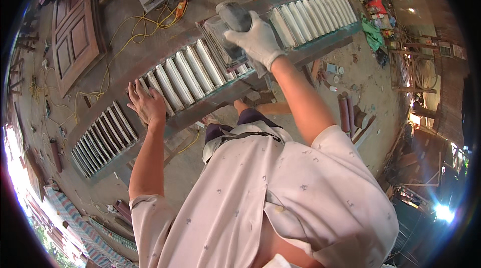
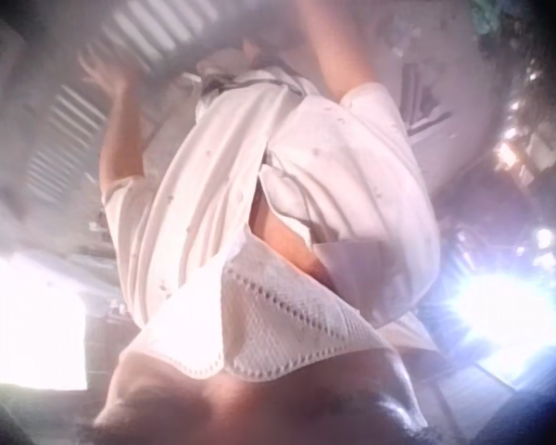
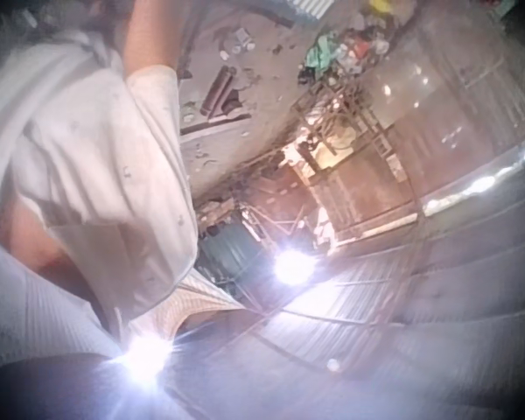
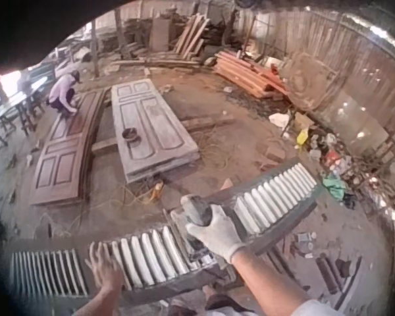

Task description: The person uses an electric sander to smooth the surface of a long wooden slatted panel. They move the sander along the slats, repositioning the panel and adjusting their grip as needed.

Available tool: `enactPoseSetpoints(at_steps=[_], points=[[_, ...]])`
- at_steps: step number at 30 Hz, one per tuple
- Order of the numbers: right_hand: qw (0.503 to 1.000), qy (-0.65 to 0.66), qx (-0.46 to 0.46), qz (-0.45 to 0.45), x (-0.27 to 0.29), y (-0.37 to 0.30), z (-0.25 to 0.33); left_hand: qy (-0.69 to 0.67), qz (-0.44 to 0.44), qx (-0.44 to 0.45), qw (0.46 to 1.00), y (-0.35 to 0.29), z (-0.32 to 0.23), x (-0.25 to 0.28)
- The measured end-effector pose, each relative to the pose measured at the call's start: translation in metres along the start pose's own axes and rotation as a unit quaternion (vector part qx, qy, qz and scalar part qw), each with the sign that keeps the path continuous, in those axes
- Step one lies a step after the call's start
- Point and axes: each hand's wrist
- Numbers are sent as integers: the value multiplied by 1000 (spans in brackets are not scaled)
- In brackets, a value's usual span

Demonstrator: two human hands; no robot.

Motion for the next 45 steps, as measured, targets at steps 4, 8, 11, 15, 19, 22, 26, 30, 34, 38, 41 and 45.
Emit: enactPoseSetpoints(at_steps=[4,8,11,15,19,22,26,30,34,38,41,45], points=[[998,20,62,-23,16,-64,-12,-3,-3,12,1000,-3,9,-3],[995,-58,17,78,31,-104,-4,-1,1,22,1000,-5,7,-4],[996,-38,54,59,13,-70,2,-7,2,18,1000,-5,6,-5],[994,-96,25,50,-5,-7,29,-17,-14,4,1000,-4,12,-8],[995,-74,30,54,4,-23,26,-16,-13,11,1000,-3,12,-7],[997,-55,42,35,30,-78,-3,-17,-13,5,1000,-2,11,-8],[995,-103,-5,-5,74,-124,-26,-17,-10,12,1000,-5,11,-9],[996,-46,-63,-39,100,-134,-44,-11,-18,13,1000,-7,13,-11],[998,-60,-16,-27,84,-118,-39,-9,-18,15,1000,-8,11,-10],[997,-56,54,-19,32,-59,-34,-3,-28,11,1000,-9,15,-14],[997,-73,33,7,18,9,4,-6,-28,14,999,-5,14,-10],[998,-59,16,-1,12,46,-3,-20,-31,0,999,-3,13,-11]])
Point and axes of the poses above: each hand's wrist, its own y-axis towards the middle knuckle, its own x-axis out of the back of the hand, z = x × y, and after that the axes turned 10 degrees about -z, right-handed
